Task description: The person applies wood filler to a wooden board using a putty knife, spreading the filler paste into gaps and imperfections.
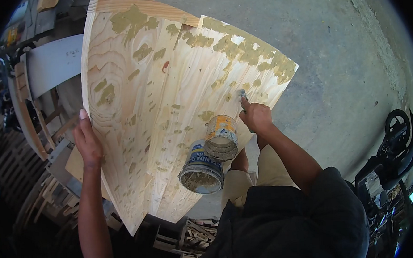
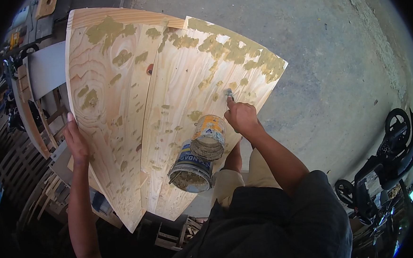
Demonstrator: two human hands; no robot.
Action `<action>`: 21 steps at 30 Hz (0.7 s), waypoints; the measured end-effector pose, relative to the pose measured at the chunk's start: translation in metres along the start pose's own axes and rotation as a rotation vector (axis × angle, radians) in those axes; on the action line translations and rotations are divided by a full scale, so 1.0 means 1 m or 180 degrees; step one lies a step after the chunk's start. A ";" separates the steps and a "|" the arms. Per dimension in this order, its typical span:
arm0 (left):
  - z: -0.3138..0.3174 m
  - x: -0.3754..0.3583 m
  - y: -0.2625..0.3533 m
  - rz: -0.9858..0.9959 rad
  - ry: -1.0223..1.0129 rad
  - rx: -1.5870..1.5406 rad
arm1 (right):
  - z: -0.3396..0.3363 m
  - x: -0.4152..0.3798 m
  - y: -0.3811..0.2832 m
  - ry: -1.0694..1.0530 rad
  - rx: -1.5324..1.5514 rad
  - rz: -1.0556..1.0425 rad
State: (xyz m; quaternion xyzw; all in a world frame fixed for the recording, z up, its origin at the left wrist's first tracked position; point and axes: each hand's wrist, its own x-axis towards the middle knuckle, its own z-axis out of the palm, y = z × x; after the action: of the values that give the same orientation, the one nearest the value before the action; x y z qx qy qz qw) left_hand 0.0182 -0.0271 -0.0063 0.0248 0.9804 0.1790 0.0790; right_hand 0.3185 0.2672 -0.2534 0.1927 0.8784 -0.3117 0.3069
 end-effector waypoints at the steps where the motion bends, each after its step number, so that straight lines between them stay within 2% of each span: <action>1: 0.000 0.000 0.001 0.0010 -0.0002 0.0037 | 0.002 0.000 0.001 0.0341 0.0179 -0.0011; 2: -0.001 -0.001 0.002 0.0022 -0.0011 0.0080 | 0.011 0.000 0.007 0.0339 0.0181 -0.0015; 4: -0.002 0.001 0.000 0.0072 -0.0074 0.0024 | 0.020 -0.002 0.014 -0.0163 -0.0274 -0.0002; 7: -0.001 0.003 -0.007 0.0092 -0.0111 -0.0030 | 0.011 -0.007 0.008 -0.0459 -0.0208 -0.0030; 8: 0.000 0.003 -0.008 0.0074 -0.0090 -0.0037 | 0.002 -0.005 0.005 -0.0453 -0.0214 -0.0036; 10: 0.000 0.001 -0.003 0.0065 -0.0023 0.0070 | -0.010 0.002 -0.002 0.0153 0.0083 0.0121; 14: -0.002 0.001 0.000 0.0042 -0.0082 0.0124 | 0.000 0.005 0.003 0.0149 -0.0062 0.0134; 16: -0.001 -0.001 0.004 0.0103 -0.0024 0.0150 | 0.000 -0.001 -0.005 -0.0496 -0.0245 -0.0037; 21: -0.001 0.000 -0.001 0.0144 0.0045 0.0195 | 0.019 -0.001 -0.009 -0.0037 -0.0003 -0.0567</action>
State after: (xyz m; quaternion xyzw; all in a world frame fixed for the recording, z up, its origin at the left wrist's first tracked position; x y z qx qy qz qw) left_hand 0.0178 -0.0281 -0.0051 0.0481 0.9851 0.1509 0.0671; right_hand 0.3223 0.2477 -0.2602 0.1119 0.8904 -0.3384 0.2832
